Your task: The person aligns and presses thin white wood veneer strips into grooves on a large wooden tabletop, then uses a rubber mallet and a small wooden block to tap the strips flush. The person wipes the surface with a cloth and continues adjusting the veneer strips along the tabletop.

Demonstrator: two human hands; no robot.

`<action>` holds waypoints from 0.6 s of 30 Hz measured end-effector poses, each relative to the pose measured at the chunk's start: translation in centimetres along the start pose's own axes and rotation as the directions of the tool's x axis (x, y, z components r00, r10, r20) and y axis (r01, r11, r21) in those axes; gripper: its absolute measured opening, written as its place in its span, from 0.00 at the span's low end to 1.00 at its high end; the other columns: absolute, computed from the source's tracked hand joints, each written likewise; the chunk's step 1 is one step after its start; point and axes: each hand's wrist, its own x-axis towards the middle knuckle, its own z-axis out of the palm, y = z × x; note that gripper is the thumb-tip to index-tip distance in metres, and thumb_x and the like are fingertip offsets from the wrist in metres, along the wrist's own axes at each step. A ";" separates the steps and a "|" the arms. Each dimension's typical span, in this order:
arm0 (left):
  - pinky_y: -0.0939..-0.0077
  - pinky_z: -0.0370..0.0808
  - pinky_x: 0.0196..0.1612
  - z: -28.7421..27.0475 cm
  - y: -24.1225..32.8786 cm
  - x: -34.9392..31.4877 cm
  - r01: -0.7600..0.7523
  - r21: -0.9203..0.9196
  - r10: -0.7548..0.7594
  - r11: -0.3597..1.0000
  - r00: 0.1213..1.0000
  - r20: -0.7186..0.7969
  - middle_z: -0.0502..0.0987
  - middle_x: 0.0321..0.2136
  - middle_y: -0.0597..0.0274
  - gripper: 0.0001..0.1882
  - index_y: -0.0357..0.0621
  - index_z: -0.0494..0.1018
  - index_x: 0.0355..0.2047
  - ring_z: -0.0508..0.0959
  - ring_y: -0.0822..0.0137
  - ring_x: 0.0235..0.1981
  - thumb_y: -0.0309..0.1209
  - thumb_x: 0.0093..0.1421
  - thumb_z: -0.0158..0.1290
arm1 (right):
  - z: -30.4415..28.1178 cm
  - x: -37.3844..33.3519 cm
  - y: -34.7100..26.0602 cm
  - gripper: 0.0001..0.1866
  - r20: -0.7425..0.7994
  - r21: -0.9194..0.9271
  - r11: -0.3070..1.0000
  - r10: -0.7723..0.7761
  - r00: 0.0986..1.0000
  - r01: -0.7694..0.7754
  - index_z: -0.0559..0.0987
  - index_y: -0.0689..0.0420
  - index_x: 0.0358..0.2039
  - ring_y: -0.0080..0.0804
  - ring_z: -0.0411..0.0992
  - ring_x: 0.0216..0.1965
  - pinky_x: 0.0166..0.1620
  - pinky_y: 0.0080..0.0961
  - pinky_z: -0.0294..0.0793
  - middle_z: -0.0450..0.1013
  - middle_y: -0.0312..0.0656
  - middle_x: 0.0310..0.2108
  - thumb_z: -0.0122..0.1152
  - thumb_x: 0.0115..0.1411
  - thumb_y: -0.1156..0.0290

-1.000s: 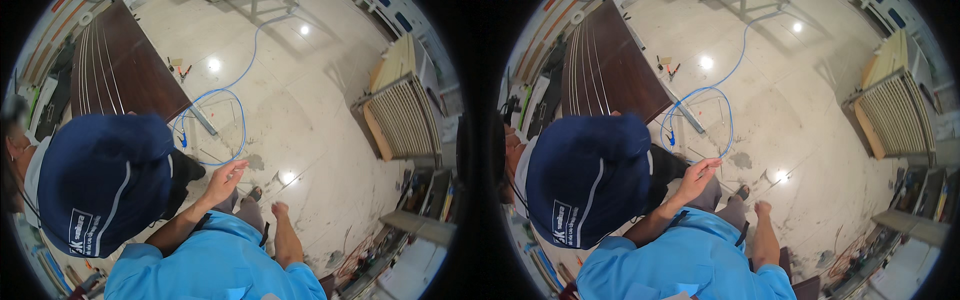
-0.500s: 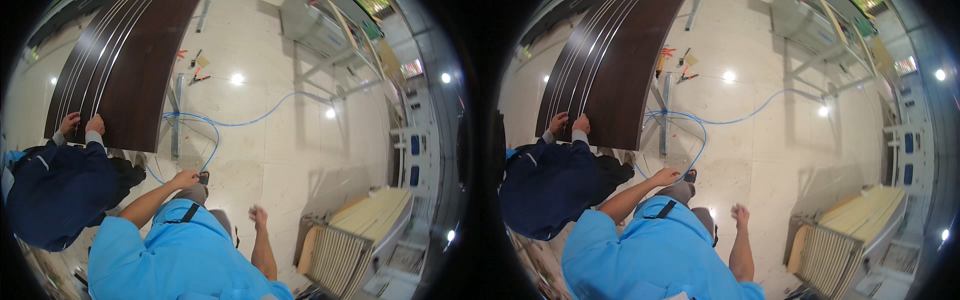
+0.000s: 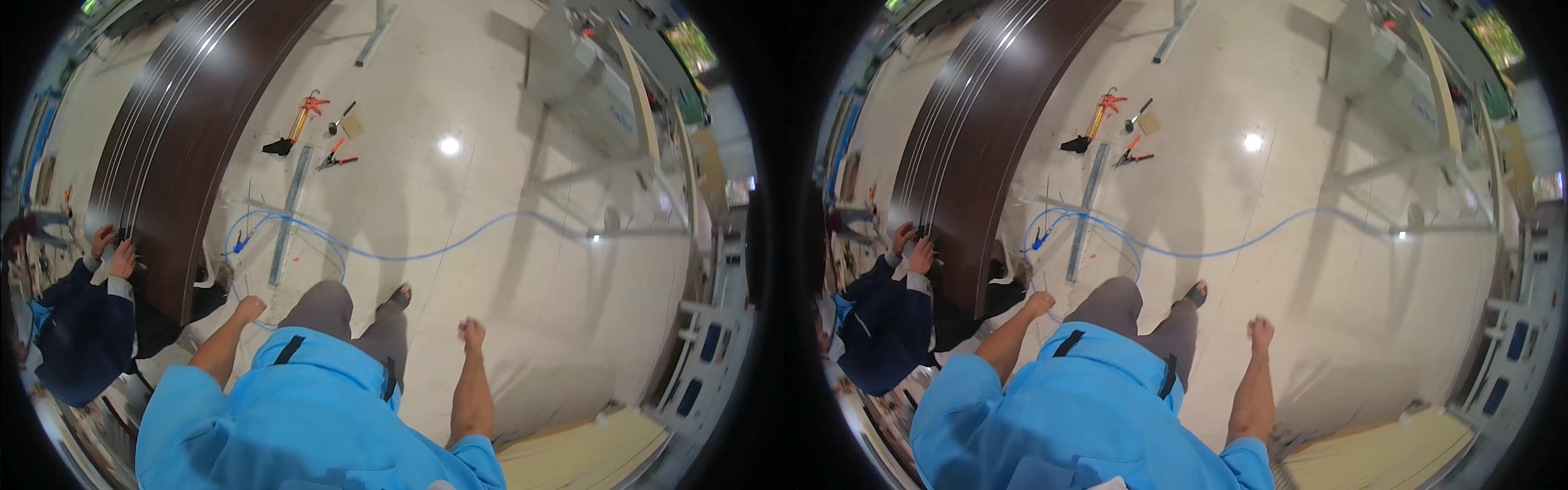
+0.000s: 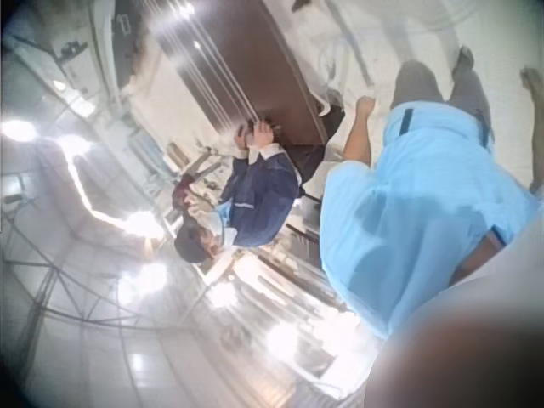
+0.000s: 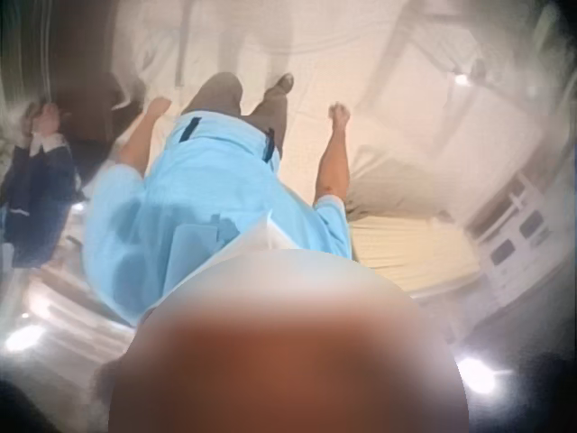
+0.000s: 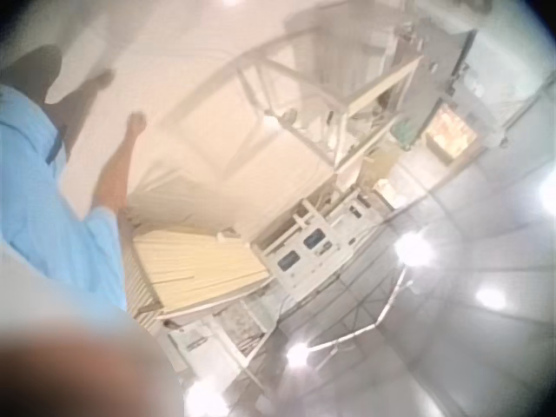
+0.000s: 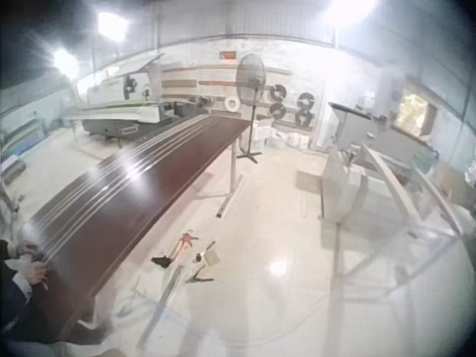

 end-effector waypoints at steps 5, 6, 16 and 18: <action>0.56 0.76 0.56 -4.0 5.1 3.4 0.329 -0.467 -0.391 0.820 0.920 -0.038 0.82 0.48 0.45 0.21 0.41 0.84 0.41 0.81 0.46 0.51 0.45 0.63 0.53 | 6.2 13.0 -37.2 0.18 0.207 -0.136 0.903 -0.376 0.903 0.408 0.79 0.60 0.54 0.31 0.80 0.43 0.40 0.28 0.79 0.81 0.42 0.44 0.52 0.74 0.62; 0.56 0.76 0.57 -5.4 6.0 5.2 0.328 -0.551 -0.429 0.768 0.901 -0.062 0.82 0.48 0.46 0.21 0.41 0.84 0.43 0.81 0.46 0.52 0.45 0.62 0.54 | 7.4 14.4 -42.3 0.18 0.240 -0.164 0.871 -0.419 0.876 0.462 0.79 0.61 0.54 0.32 0.80 0.43 0.41 0.28 0.79 0.82 0.42 0.44 0.51 0.74 0.62; 0.57 0.74 0.60 -21.0 9.9 40.1 0.362 -0.717 -0.572 0.595 0.818 -0.062 0.80 0.53 0.46 0.27 0.41 0.77 0.56 0.78 0.47 0.57 0.45 0.61 0.58 | 13.5 29.6 -57.3 0.14 0.475 -0.566 0.580 -0.351 0.807 0.586 0.81 0.64 0.50 0.37 0.82 0.41 0.44 0.32 0.81 0.82 0.48 0.40 0.58 0.70 0.70; 0.56 0.72 0.62 -25.1 10.8 48.2 0.266 -0.742 -0.577 0.616 0.793 -0.195 0.78 0.57 0.45 0.28 0.43 0.75 0.58 0.76 0.45 0.59 0.44 0.61 0.58 | 17.5 31.6 -56.9 0.13 0.481 -0.562 0.605 -0.316 0.818 0.564 0.81 0.65 0.51 0.38 0.82 0.42 0.44 0.32 0.81 0.82 0.49 0.42 0.56 0.72 0.71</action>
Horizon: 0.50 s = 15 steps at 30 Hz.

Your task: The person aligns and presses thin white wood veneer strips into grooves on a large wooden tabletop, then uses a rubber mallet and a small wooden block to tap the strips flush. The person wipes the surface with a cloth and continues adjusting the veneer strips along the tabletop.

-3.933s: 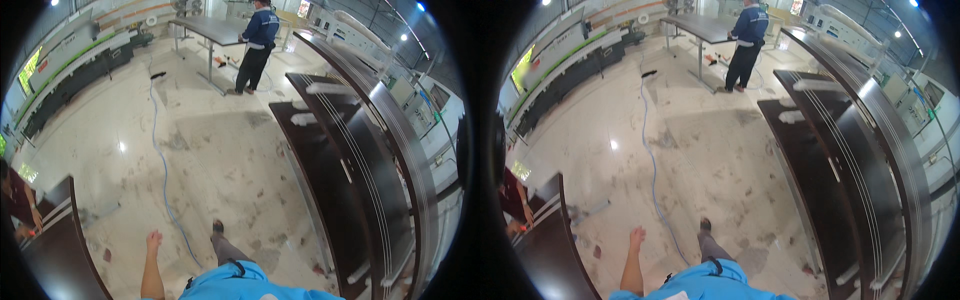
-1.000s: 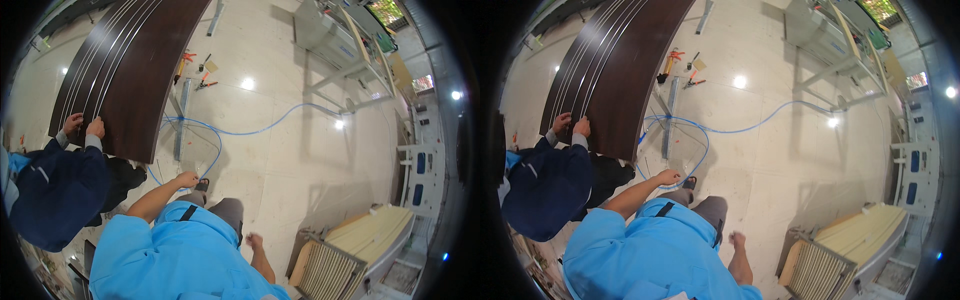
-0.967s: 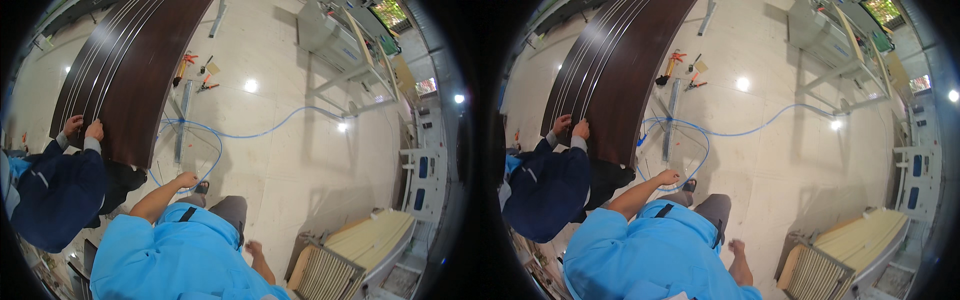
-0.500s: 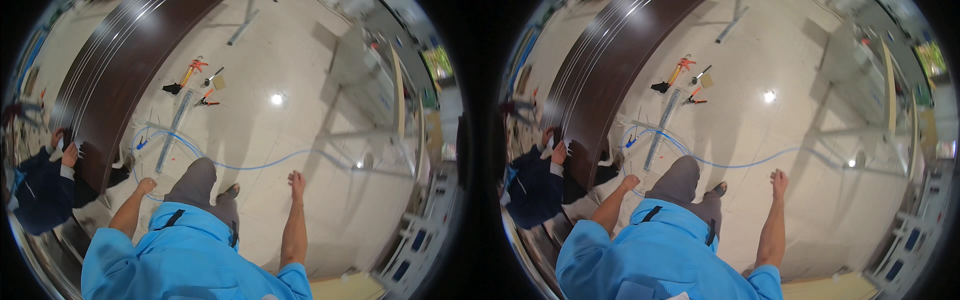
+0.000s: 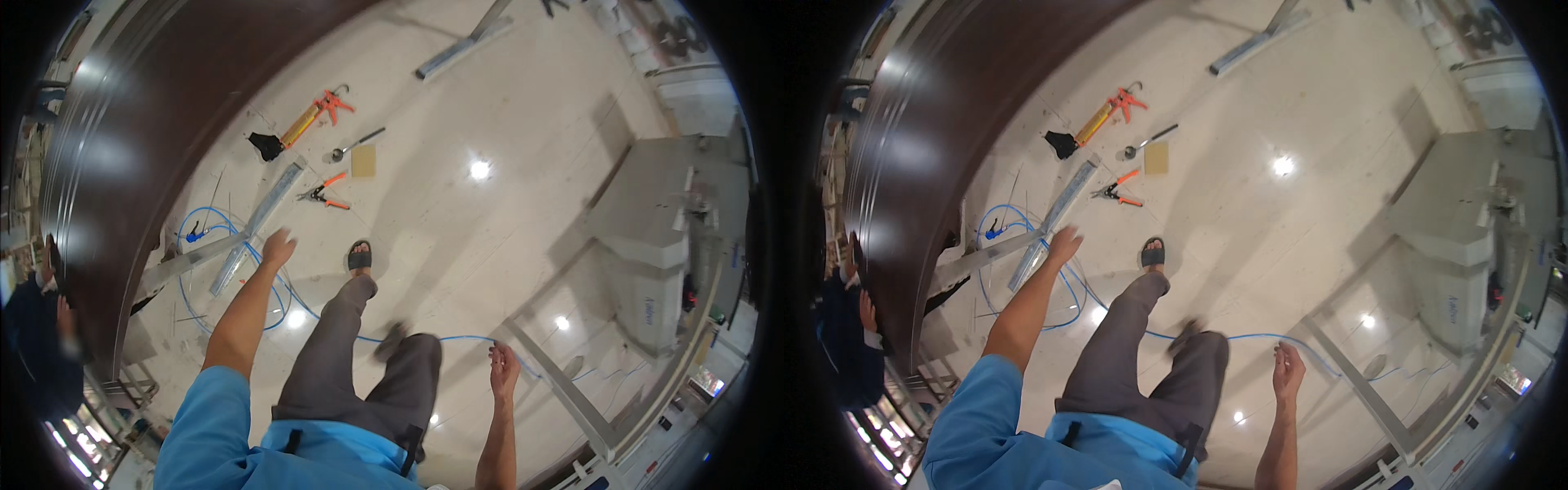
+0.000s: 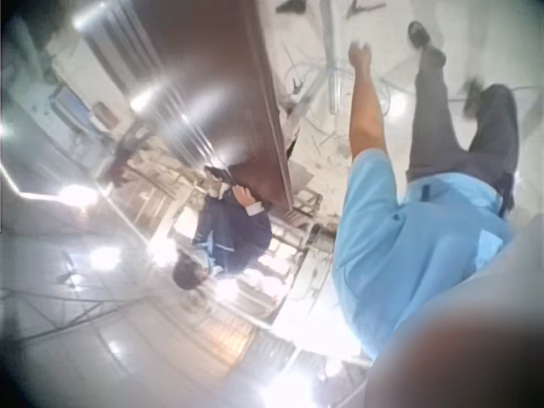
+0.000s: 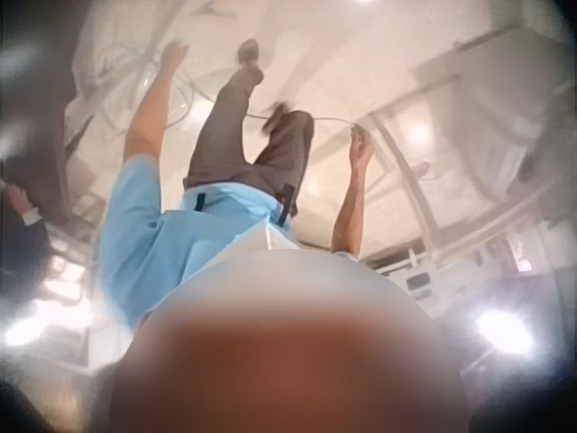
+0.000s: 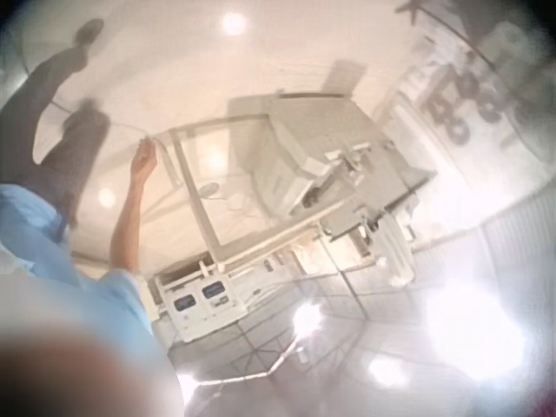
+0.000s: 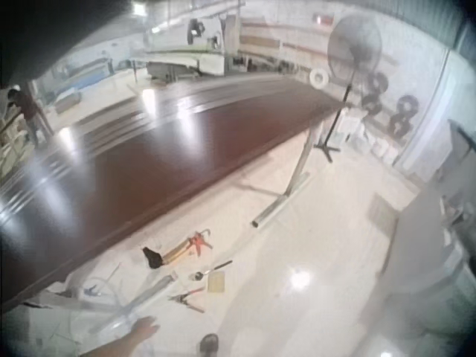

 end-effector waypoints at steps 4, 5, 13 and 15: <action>0.53 0.74 0.59 4.6 11.3 13.0 -0.104 0.056 0.107 0.993 0.993 -0.054 0.80 0.53 0.47 0.27 0.46 0.74 0.59 0.77 0.48 0.57 0.41 0.61 0.60 | 8.9 8.1 -3.1 0.14 0.217 0.174 0.985 -0.020 0.976 -0.019 0.80 0.63 0.54 0.30 0.81 0.43 0.44 0.24 0.79 0.82 0.45 0.43 0.53 0.74 0.71; 0.53 0.74 0.59 5.6 13.5 16.6 -0.107 0.064 0.110 0.992 0.993 -0.048 0.80 0.52 0.48 0.27 0.46 0.74 0.59 0.77 0.48 0.57 0.41 0.60 0.61 | 12.3 10.8 -4.0 0.14 0.259 0.084 0.996 -0.007 0.966 -0.015 0.80 0.63 0.54 0.30 0.81 0.44 0.46 0.25 0.79 0.82 0.44 0.44 0.54 0.73 0.72; 0.53 0.77 0.55 16.0 11.2 39.3 0.182 0.453 -0.020 0.873 0.941 -0.339 0.74 0.55 0.57 0.34 0.54 0.67 0.65 0.73 0.54 0.60 0.40 0.58 0.64 | 21.2 26.9 -10.3 0.19 0.613 0.353 0.919 -0.368 0.699 0.174 0.78 0.59 0.55 0.49 0.79 0.43 0.45 0.39 0.80 0.80 0.49 0.45 0.65 0.62 0.77; 0.53 0.78 0.54 17.3 9.6 40.8 0.164 0.376 -0.043 0.912 0.950 -0.310 0.75 0.51 0.55 0.29 0.54 0.71 0.61 0.76 0.52 0.56 0.36 0.58 0.64 | 19.5 28.5 -10.1 0.19 0.741 0.230 0.971 -0.214 0.636 0.059 0.79 0.59 0.54 0.47 0.79 0.43 0.45 0.39 0.80 0.80 0.48 0.44 0.65 0.61 0.77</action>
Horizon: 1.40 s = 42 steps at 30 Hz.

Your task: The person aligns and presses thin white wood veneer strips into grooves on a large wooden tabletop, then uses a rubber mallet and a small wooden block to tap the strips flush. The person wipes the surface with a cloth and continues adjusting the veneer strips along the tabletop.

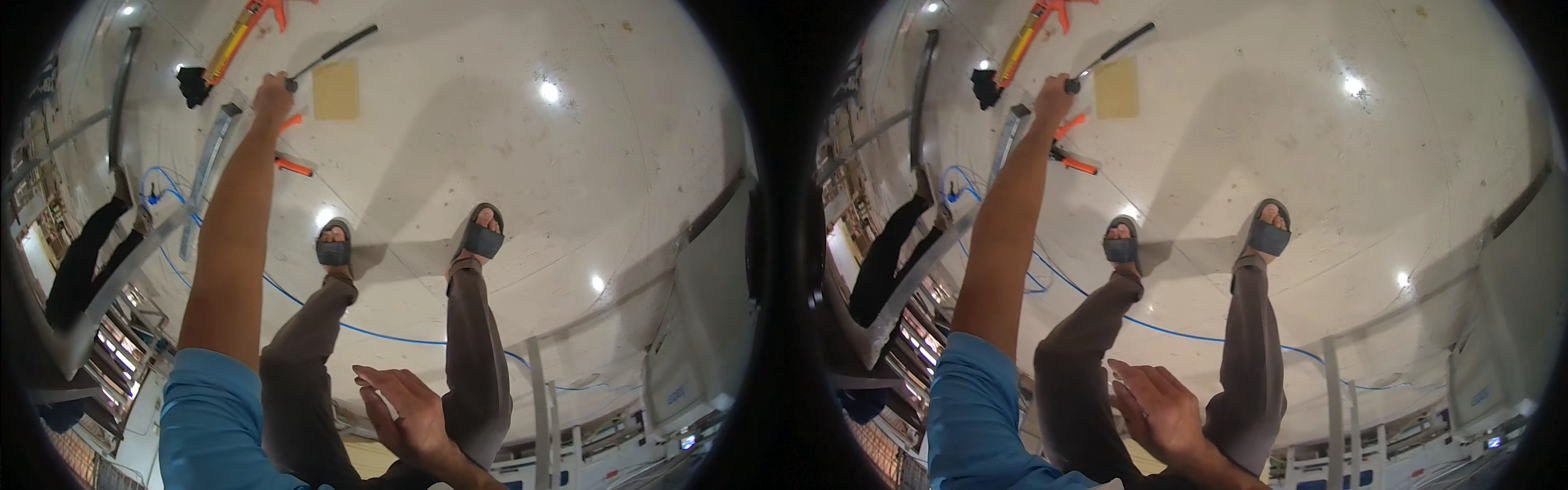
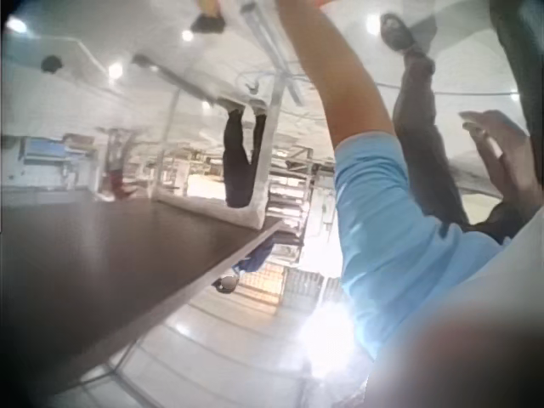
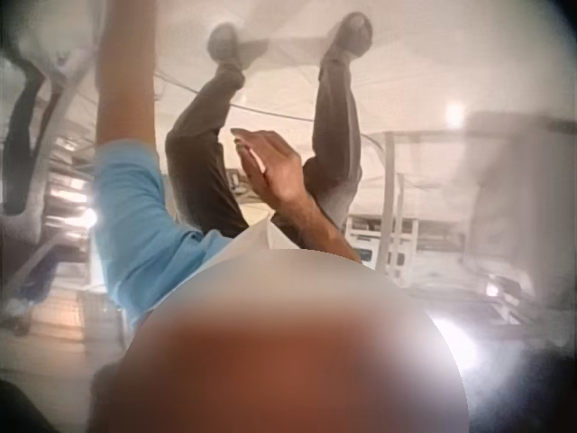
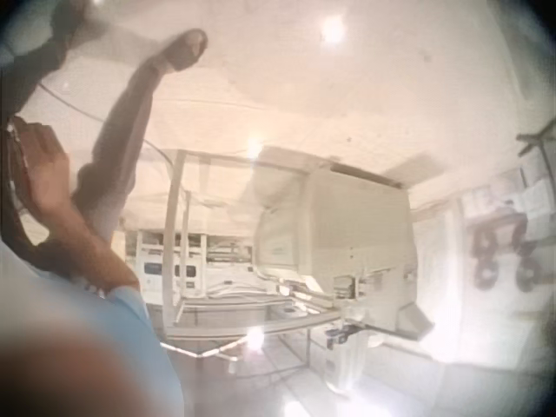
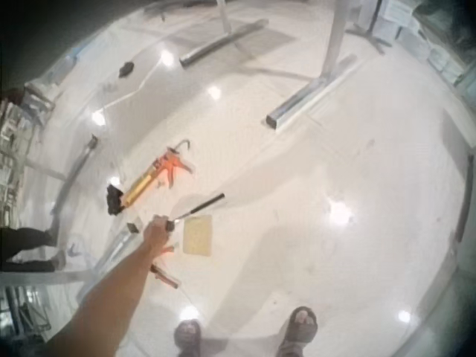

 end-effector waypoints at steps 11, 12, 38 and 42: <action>0.63 0.75 0.56 -15.0 13.4 -19.5 -0.494 -0.728 0.770 0.476 0.635 0.073 0.77 0.47 0.57 0.24 0.47 0.77 0.52 0.76 0.54 0.51 0.27 0.54 0.64 | -11.5 13.8 3.0 0.43 -0.032 -0.928 0.371 -0.152 0.988 0.027 0.67 0.55 0.67 0.58 0.63 0.65 0.64 0.62 0.60 0.69 0.53 0.62 0.74 0.50 0.69; 0.62 0.74 0.58 -15.2 15.1 -20.0 -0.413 -0.732 0.787 0.542 0.554 0.271 0.76 0.51 0.57 0.27 0.50 0.75 0.56 0.76 0.54 0.53 0.31 0.55 0.65 | -12.1 16.1 5.6 0.39 0.033 -0.936 0.348 -0.056 0.998 0.051 0.71 0.53 0.64 0.55 0.73 0.57 0.58 0.58 0.69 0.77 0.52 0.54 0.74 0.50 0.69; 0.42 0.67 0.64 -23.2 -1.4 -51.8 0.780 -0.278 -0.570 0.560 0.607 0.555 0.68 0.60 0.41 0.59 0.47 0.53 0.71 0.67 0.37 0.63 0.54 0.43 0.70 | -22.3 -22.7 25.6 0.23 -0.321 -0.411 0.526 0.681 0.659 -0.744 0.76 0.64 0.57 0.56 0.76 0.49 0.53 0.42 0.76 0.77 0.56 0.51 0.61 0.60 0.75; 0.44 0.68 0.63 -29.6 -8.0 -65.6 0.909 -0.185 -0.613 0.373 0.391 0.687 0.67 0.64 0.43 0.60 0.48 0.56 0.72 0.65 0.41 0.67 0.61 0.44 0.68 | -20.8 -15.9 16.5 0.17 -0.216 -0.587 0.568 0.577 0.787 -0.578 0.77 0.64 0.50 0.50 0.76 0.43 0.46 0.41 0.74 0.76 0.53 0.44 0.62 0.60 0.74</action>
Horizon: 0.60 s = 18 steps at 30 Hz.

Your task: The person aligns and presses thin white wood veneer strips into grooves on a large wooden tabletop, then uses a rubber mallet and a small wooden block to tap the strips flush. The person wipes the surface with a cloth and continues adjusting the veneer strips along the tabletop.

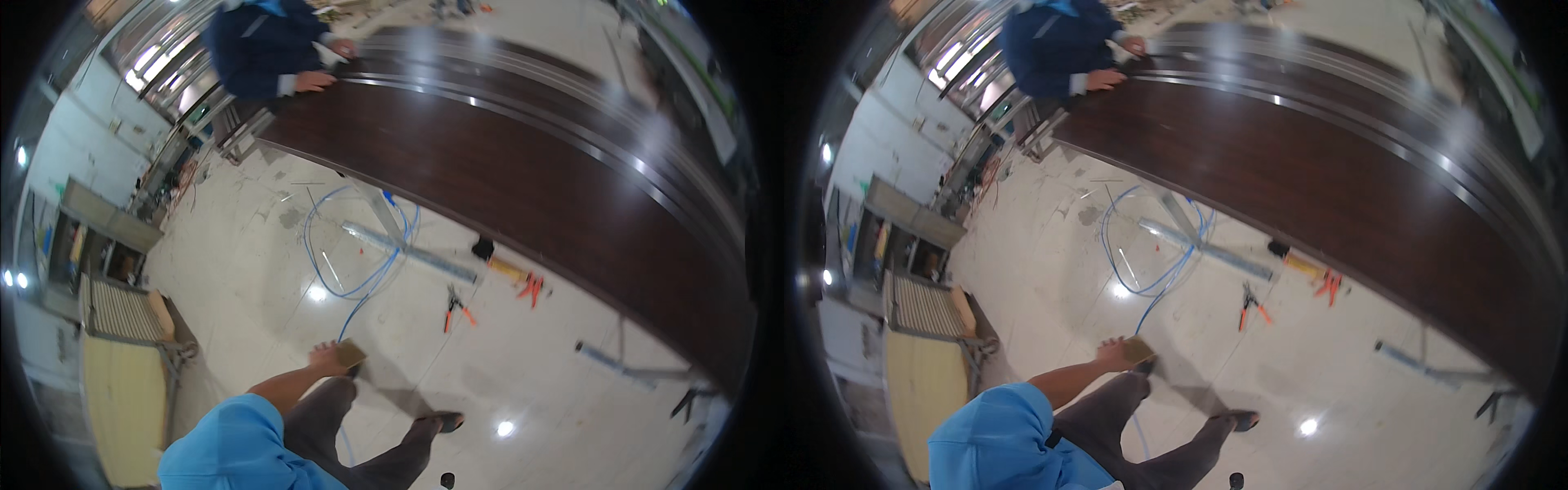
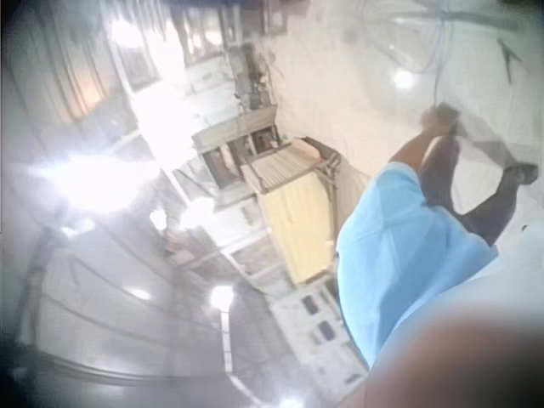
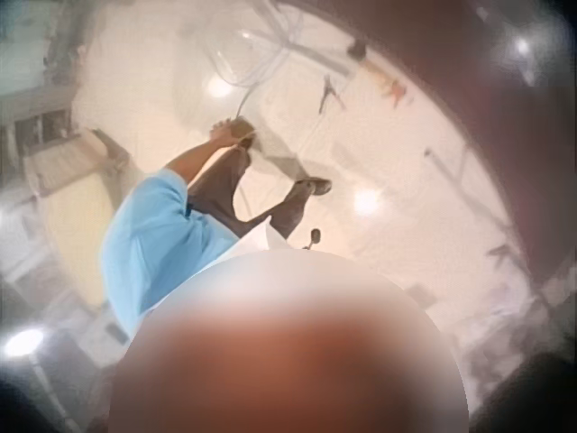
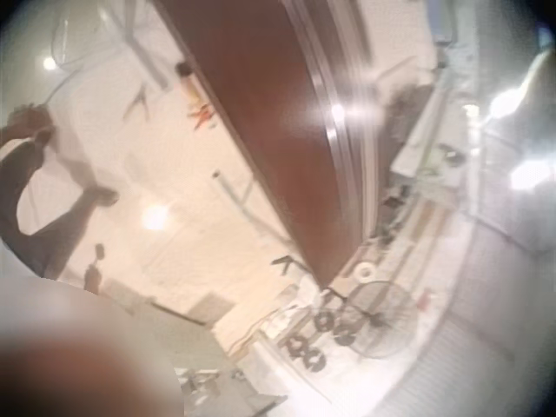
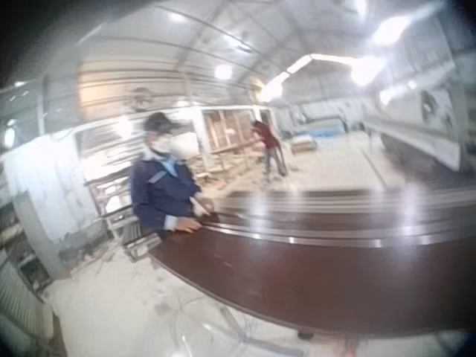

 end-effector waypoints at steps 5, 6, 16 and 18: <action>0.45 0.66 0.66 0.7 -15.7 -3.3 0.209 -0.289 -0.209 0.934 0.977 0.029 0.65 0.65 0.41 0.64 0.46 0.54 0.71 0.66 0.41 0.67 0.64 0.41 0.69 | -2.4 -7.4 -14.8 0.11 -0.002 -0.178 0.963 -0.204 0.979 0.200 0.77 0.63 0.41 0.43 0.75 0.36 0.37 0.39 0.71 0.75 0.48 0.35 0.62 0.60 0.72; 0.45 0.66 0.66 1.4 -18.8 -3.5 0.261 -0.342 -0.255 0.903 0.965 0.064 0.65 0.65 0.40 0.64 0.46 0.55 0.71 0.65 0.42 0.67 0.64 0.40 0.69 | -1.8 -9.6 -17.0 0.10 -0.003 -0.216 0.951 -0.226 0.974 0.220 0.78 0.63 0.39 0.42 0.74 0.34 0.36 0.38 0.70 0.74 0.47 0.33 0.63 0.60 0.71; 0.48 0.71 0.63 -2.8 -42.9 0.8 0.315 -0.690 -0.271 0.652 0.946 0.177 0.67 0.62 0.34 0.64 0.38 0.55 0.70 0.69 0.40 0.64 0.60 0.40 0.71 | 7.8 -26.9 -28.8 0.13 0.386 -0.620 0.616 -0.300 0.872 0.486 0.79 0.61 0.21 0.28 0.72 0.19 0.19 0.34 0.65 0.71 0.39 0.16 0.64 0.61 0.68; 0.52 0.71 0.64 -6.0 -48.2 3.7 0.284 -0.770 -0.317 0.571 0.942 0.113 0.69 0.62 0.34 0.66 0.35 0.53 0.71 0.71 0.41 0.64 0.61 0.41 0.71 | 13.0 -25.3 -33.0 0.12 0.339 -0.439 0.807 -0.258 0.905 0.395 0.81 0.60 0.19 0.29 0.69 0.14 0.17 0.35 0.63 0.73 0.40 0.16 0.70 0.57 0.70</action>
